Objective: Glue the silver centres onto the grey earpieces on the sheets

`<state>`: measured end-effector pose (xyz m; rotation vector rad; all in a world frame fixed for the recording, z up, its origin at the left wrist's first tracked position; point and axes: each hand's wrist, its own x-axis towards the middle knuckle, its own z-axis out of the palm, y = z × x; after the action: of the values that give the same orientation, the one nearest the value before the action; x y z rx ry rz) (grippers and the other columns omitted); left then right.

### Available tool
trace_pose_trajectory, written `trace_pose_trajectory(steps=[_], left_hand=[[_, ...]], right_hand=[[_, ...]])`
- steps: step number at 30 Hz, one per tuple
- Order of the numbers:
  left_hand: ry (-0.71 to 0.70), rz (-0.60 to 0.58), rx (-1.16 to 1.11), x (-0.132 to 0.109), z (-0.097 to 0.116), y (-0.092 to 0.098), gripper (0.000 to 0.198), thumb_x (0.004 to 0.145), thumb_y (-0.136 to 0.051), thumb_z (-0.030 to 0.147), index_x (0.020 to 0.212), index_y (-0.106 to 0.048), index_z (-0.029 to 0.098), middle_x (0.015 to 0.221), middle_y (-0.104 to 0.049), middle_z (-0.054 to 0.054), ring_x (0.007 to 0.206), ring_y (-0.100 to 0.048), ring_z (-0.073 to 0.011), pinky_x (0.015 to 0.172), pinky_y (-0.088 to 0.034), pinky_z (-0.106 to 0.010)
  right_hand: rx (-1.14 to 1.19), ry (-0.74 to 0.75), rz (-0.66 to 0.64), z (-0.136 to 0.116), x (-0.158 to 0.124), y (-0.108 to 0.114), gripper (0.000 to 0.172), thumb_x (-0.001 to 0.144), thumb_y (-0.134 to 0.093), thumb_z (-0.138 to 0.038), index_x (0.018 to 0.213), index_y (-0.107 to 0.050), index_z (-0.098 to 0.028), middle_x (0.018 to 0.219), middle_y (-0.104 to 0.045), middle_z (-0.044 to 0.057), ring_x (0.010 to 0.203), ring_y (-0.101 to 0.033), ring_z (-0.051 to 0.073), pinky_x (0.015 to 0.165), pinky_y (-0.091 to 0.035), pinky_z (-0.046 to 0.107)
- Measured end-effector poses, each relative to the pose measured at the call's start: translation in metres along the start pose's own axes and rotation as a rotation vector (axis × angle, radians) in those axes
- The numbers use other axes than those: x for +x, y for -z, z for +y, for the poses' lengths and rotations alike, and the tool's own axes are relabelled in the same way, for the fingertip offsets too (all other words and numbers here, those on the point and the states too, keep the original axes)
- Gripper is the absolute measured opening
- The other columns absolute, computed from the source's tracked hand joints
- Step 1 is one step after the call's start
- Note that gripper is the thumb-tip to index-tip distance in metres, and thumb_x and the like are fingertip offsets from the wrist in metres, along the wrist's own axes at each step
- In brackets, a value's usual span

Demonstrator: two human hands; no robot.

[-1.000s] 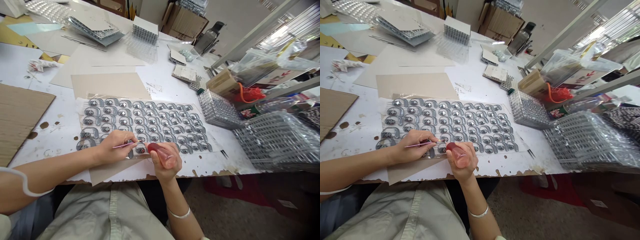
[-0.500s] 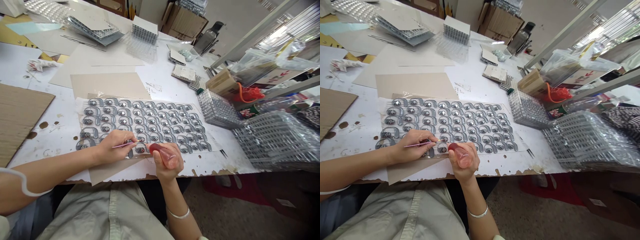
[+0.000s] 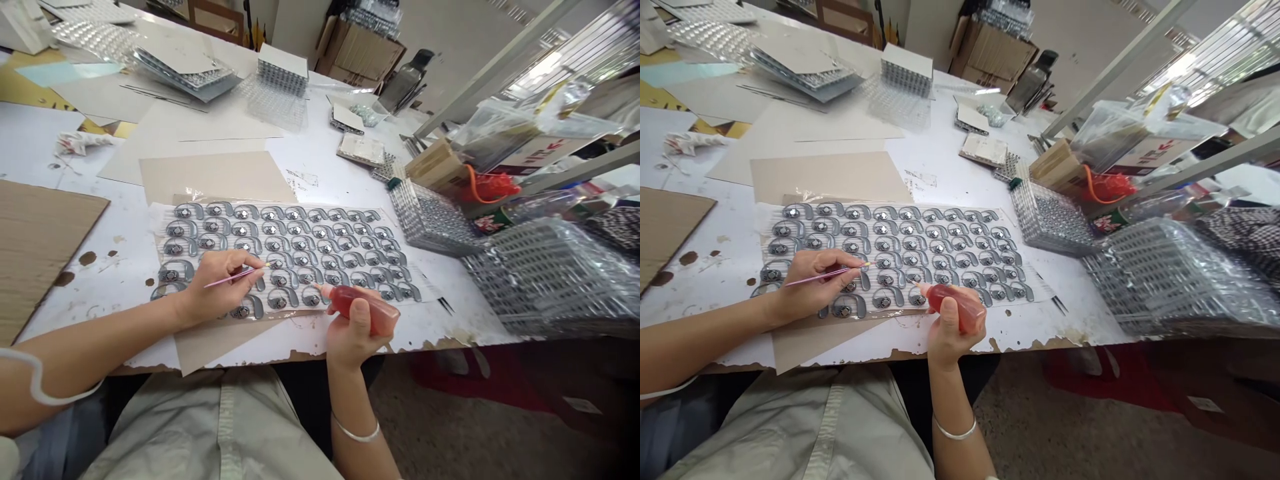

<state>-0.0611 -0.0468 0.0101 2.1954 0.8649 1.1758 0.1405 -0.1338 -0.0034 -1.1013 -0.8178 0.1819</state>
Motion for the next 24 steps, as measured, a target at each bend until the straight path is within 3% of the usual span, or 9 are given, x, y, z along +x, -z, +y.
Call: trace_pose_trajectory(steps=[7,12,15,18,21,24], left_hand=[[0.028,0.037,0.029,0.000,-0.005,-0.001,0.008,0.084,-0.064,0.022,0.087,-0.067,0.016,0.076,-0.072,-0.003,0.049,-0.055,-0.0072,0.047,-0.042,-0.019],[0.147,0.036,-0.018,0.010,-0.002,0.009,0.009,0.083,-0.065,0.024,0.088,-0.069,0.017,0.075,-0.071,-0.002,0.051,-0.057,-0.0088,0.045,-0.043,-0.020],[0.253,0.105,-0.132,0.024,0.001,0.027,0.010,0.080,-0.068,0.025,0.088,-0.070,0.018,0.068,-0.068,0.001,0.046,-0.054,-0.0074,0.037,-0.041,-0.018],[0.378,0.235,-0.199,0.041,-0.006,0.051,0.013,0.076,-0.073,0.025,0.085,-0.071,0.017,0.061,-0.063,0.004,0.040,-0.050,-0.0061,0.033,-0.038,-0.018],[0.433,0.359,-0.123,0.056,-0.028,0.079,0.015,0.070,-0.077,0.023,0.081,-0.071,0.015,0.056,-0.062,0.005,0.039,-0.049,-0.0061,0.035,-0.039,-0.018],[0.470,0.450,-0.010,0.064,-0.052,0.108,0.017,0.068,-0.079,0.025,0.077,-0.069,0.014,0.053,-0.061,0.006,0.038,-0.048,-0.0054,0.033,-0.037,-0.017]], right_hand=[[0.048,-0.148,0.027,0.000,0.006,0.002,0.018,0.080,-0.063,-0.033,0.078,-0.056,-0.016,0.070,-0.061,0.000,0.045,-0.057,0.013,0.033,-0.039,0.023],[0.235,-0.423,0.090,0.002,0.020,0.009,0.030,0.077,-0.063,-0.042,0.078,-0.040,-0.023,0.061,-0.055,-0.007,0.041,-0.051,0.010,0.033,-0.035,0.019],[0.341,-0.545,0.080,0.003,0.026,0.013,0.036,0.076,-0.061,-0.050,0.075,-0.037,-0.023,0.059,-0.055,-0.007,0.041,-0.047,0.008,0.034,-0.031,0.016],[0.386,-0.529,0.059,0.002,0.029,0.017,0.034,0.076,-0.060,-0.053,0.076,-0.044,-0.023,0.064,-0.058,-0.006,0.041,-0.046,0.006,0.035,-0.031,0.016],[0.401,-0.501,0.041,0.000,0.038,0.029,0.035,0.074,-0.062,-0.055,0.077,-0.054,-0.021,0.064,-0.059,-0.005,0.041,-0.044,0.006,0.035,-0.032,0.017],[0.444,-0.457,0.093,-0.001,0.065,0.052,0.040,0.070,-0.066,-0.057,0.073,-0.059,-0.019,0.060,-0.057,-0.003,0.041,-0.042,0.005,0.034,-0.031,0.016]])
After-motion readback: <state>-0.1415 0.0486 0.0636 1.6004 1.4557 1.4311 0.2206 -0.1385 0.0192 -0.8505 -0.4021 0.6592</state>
